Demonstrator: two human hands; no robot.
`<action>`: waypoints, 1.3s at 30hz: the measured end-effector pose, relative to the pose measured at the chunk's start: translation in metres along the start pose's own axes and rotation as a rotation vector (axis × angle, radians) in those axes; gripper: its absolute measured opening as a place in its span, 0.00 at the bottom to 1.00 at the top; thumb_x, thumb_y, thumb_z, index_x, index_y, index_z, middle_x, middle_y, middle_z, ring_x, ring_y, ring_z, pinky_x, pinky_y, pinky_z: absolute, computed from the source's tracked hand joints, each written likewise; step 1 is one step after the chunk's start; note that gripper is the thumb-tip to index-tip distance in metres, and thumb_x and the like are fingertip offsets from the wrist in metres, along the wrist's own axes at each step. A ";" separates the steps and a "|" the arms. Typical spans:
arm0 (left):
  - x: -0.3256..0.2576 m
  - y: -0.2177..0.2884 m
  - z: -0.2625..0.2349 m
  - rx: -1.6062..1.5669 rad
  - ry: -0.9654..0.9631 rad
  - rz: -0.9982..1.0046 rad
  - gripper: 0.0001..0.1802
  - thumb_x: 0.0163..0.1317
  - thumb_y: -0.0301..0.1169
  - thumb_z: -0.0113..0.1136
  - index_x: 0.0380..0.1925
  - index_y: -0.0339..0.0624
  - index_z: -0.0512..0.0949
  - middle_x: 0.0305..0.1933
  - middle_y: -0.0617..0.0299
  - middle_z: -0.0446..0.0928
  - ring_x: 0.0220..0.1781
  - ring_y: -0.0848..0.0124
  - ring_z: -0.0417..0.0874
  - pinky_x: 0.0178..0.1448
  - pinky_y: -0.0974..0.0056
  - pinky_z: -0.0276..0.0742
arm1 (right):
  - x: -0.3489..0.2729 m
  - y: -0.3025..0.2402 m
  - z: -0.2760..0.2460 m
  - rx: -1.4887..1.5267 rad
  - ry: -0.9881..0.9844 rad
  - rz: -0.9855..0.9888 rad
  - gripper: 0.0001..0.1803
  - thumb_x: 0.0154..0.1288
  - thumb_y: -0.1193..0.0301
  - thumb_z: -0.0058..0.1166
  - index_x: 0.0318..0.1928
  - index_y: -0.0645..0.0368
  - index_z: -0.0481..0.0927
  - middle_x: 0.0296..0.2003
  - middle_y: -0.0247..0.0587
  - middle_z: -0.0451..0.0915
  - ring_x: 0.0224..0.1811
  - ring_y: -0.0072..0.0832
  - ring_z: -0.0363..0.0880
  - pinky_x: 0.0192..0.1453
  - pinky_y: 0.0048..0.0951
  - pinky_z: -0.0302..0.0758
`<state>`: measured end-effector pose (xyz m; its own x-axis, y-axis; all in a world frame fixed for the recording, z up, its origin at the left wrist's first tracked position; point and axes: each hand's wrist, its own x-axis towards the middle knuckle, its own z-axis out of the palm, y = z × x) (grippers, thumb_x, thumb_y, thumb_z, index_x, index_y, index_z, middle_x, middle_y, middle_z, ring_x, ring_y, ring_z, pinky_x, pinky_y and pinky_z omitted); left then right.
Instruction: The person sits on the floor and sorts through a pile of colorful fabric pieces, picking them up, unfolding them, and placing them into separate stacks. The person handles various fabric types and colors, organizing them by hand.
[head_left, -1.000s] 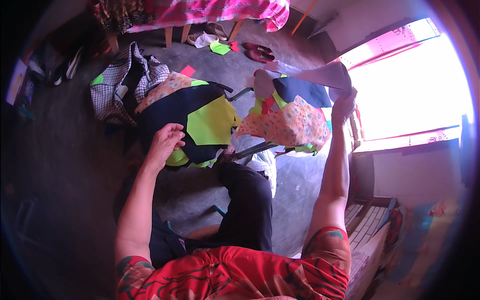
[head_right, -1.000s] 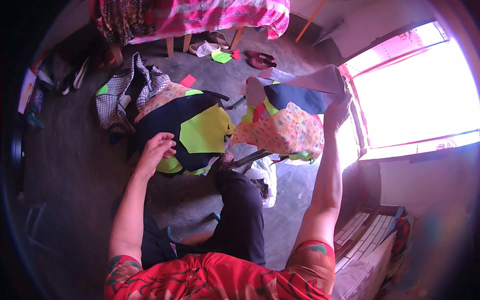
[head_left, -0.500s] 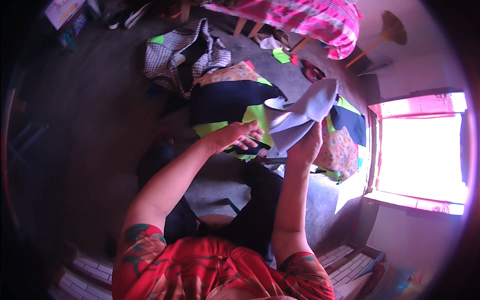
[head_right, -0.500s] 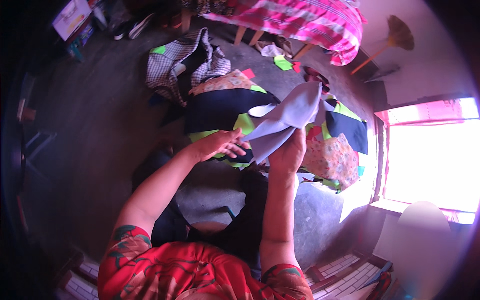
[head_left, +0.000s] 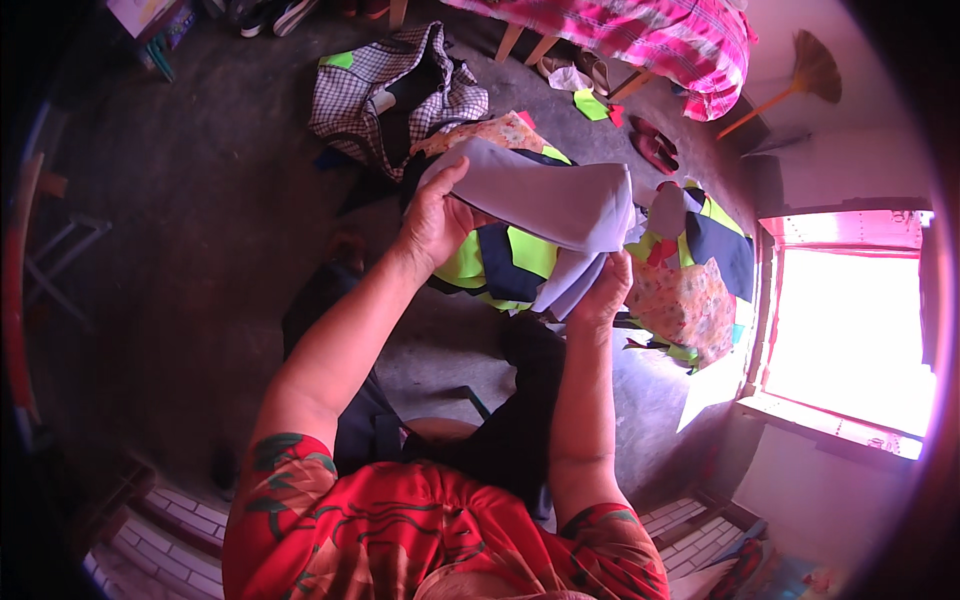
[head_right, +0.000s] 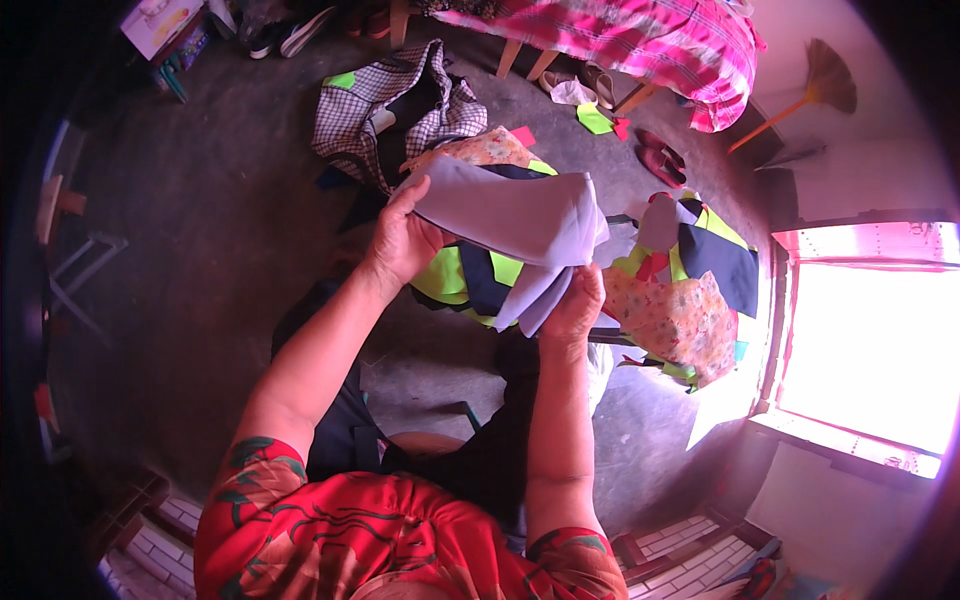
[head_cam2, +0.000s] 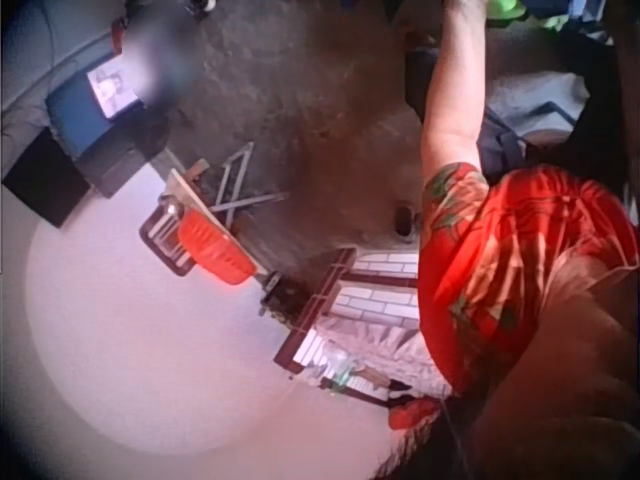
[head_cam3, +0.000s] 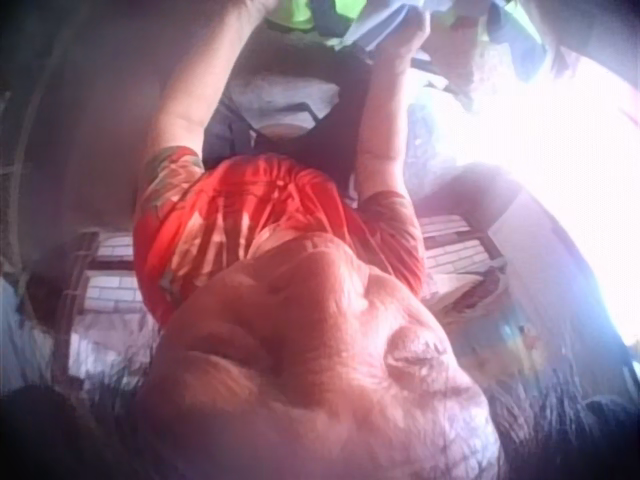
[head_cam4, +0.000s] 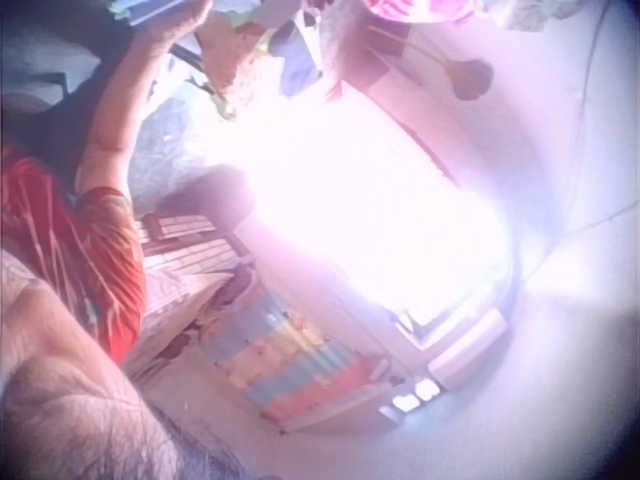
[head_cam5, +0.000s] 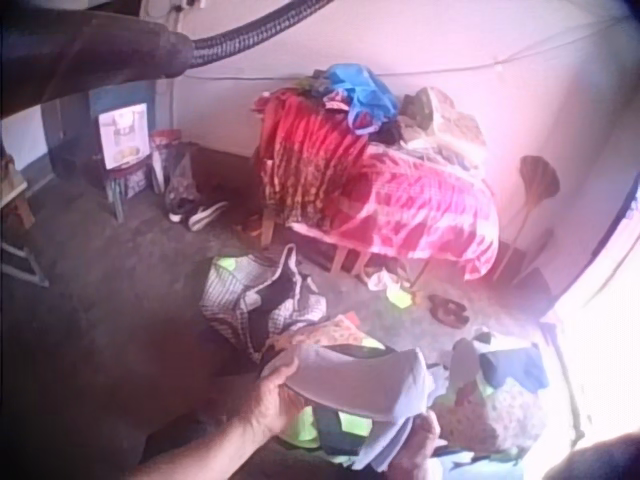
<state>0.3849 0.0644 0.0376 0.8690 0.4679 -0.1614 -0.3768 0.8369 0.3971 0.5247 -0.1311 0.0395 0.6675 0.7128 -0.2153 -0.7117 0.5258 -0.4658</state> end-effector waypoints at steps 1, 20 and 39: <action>0.000 0.002 -0.001 0.017 0.017 0.029 0.25 0.64 0.43 0.55 0.59 0.46 0.69 0.57 0.59 0.75 0.56 0.64 0.78 0.56 0.54 0.77 | 0.000 0.000 0.002 -0.017 0.007 -0.007 0.28 0.60 0.62 0.49 0.59 0.64 0.70 0.53 0.52 0.77 0.53 0.45 0.77 0.60 0.46 0.73; 0.007 0.046 -0.024 0.018 0.213 0.336 0.26 0.61 0.39 0.58 0.58 0.45 0.71 0.57 0.64 0.74 0.60 0.67 0.74 0.61 0.54 0.71 | 0.017 -0.024 0.014 -0.132 0.196 -0.175 0.25 0.61 0.65 0.56 0.57 0.63 0.71 0.50 0.44 0.78 0.53 0.38 0.77 0.62 0.38 0.71; -0.001 0.035 -0.038 0.355 0.544 0.276 0.11 0.58 0.33 0.64 0.39 0.43 0.76 0.40 0.66 0.78 0.42 0.73 0.77 0.47 0.62 0.74 | 0.032 -0.045 -0.023 -0.598 0.342 -0.354 0.15 0.59 0.81 0.52 0.49 0.64 0.76 0.41 0.42 0.81 0.42 0.31 0.81 0.48 0.30 0.79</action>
<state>0.3583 0.1038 0.0176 0.4382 0.8027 -0.4046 -0.3521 0.5674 0.7444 0.5828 -0.1428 0.0340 0.9328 0.3148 -0.1753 -0.2693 0.2858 -0.9197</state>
